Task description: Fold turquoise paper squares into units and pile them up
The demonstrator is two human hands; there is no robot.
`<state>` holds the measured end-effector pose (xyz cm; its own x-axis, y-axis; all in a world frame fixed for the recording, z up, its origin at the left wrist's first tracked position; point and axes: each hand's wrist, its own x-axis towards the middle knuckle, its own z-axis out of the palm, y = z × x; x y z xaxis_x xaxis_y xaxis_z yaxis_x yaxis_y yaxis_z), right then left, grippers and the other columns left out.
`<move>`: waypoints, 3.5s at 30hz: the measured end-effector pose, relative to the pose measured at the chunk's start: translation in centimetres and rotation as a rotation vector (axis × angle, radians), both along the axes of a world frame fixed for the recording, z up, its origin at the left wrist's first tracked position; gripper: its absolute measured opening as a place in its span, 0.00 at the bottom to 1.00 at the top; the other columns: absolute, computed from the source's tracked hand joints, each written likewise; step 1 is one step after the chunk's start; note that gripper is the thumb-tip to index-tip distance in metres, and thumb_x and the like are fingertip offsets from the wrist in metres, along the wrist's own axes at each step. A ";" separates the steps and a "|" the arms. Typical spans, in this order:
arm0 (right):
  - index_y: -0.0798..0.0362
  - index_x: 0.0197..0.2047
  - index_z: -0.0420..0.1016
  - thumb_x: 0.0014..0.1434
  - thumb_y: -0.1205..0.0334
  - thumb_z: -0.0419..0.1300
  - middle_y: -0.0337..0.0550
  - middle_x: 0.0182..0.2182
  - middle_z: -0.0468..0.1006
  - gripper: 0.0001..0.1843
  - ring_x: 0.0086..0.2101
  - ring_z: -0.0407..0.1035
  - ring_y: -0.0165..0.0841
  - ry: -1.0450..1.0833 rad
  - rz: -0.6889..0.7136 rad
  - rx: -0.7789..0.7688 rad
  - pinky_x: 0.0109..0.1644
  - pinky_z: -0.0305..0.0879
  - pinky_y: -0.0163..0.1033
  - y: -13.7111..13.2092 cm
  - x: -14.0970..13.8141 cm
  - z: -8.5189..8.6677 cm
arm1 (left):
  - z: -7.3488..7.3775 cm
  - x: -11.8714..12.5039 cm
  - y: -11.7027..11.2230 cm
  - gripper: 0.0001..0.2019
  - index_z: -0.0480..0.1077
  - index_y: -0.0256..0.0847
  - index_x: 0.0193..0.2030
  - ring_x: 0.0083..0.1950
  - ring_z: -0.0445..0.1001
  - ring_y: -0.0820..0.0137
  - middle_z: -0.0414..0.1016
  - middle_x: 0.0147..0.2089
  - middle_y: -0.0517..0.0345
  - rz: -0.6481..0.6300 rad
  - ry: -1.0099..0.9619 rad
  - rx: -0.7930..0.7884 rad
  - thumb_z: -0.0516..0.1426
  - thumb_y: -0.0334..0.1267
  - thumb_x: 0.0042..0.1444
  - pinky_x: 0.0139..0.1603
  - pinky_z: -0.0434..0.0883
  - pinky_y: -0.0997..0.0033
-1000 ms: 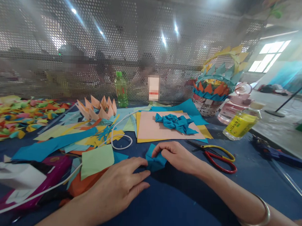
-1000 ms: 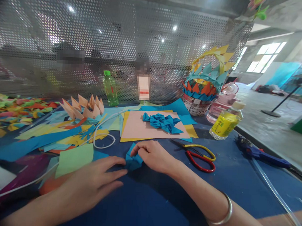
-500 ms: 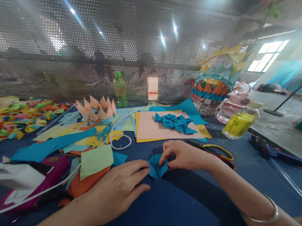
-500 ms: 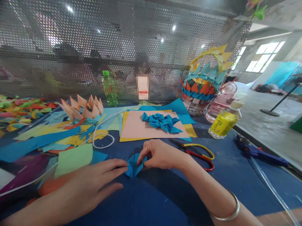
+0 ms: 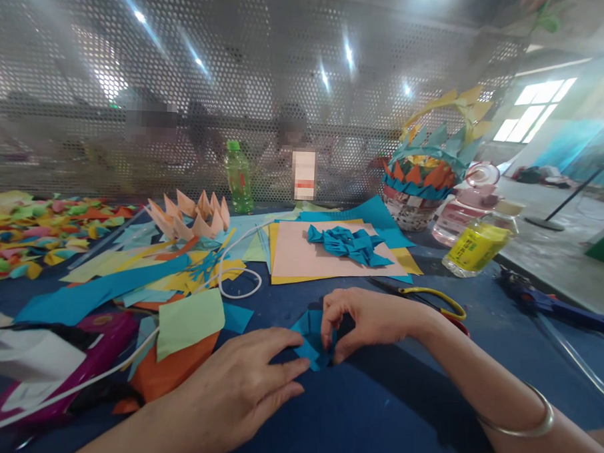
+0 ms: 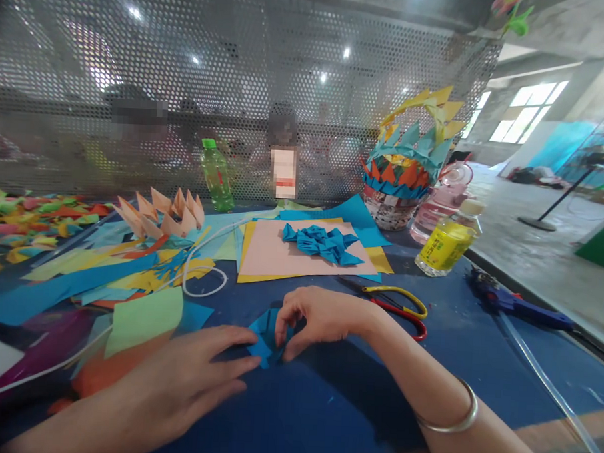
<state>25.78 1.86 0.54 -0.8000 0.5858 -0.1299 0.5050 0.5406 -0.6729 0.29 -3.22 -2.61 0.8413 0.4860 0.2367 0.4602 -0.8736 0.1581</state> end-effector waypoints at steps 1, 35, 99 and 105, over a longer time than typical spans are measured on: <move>0.52 0.36 0.82 0.53 0.59 0.67 0.37 0.31 0.72 0.07 0.35 0.68 0.30 -0.002 -0.002 0.003 0.40 0.61 0.32 0.1 0.0 -0.1 | 0.1 0.1 -0.1 0.14 0.71 0.45 0.54 0.53 0.74 0.57 0.71 0.56 0.47 -0.004 -0.002 0.000 0.48 0.38 0.68 0.49 0.76 0.57; 0.54 0.32 0.73 0.58 0.59 0.64 0.39 0.32 0.73 0.07 0.37 0.65 0.32 -0.031 -0.136 0.205 0.41 0.57 0.36 -0.9 -1.3 -1.5 | 0.2 0.3 -0.5 0.16 0.71 0.43 0.53 0.52 0.74 0.60 0.74 0.53 0.48 -0.027 -0.033 0.069 0.45 0.39 0.69 0.49 0.76 0.61; 0.52 0.48 0.66 0.55 0.72 0.53 0.31 0.24 0.68 0.16 0.25 0.62 0.26 0.203 -0.374 0.154 0.29 0.54 0.31 -0.8 -1.7 -1.4 | 0.2 0.6 -0.7 0.14 0.72 0.45 0.54 0.52 0.73 0.58 0.71 0.54 0.47 0.001 -0.050 0.024 0.48 0.40 0.68 0.49 0.76 0.58; 0.56 0.31 0.75 0.53 0.74 0.49 0.34 0.22 0.69 0.13 0.21 0.56 0.24 0.224 -0.485 0.112 0.26 0.51 0.31 -0.2 -1.9 -1.5 | 0.3 0.6 -0.5 0.14 0.71 0.42 0.54 0.51 0.74 0.59 0.72 0.53 0.47 0.045 -0.114 0.090 0.49 0.39 0.68 0.48 0.75 0.59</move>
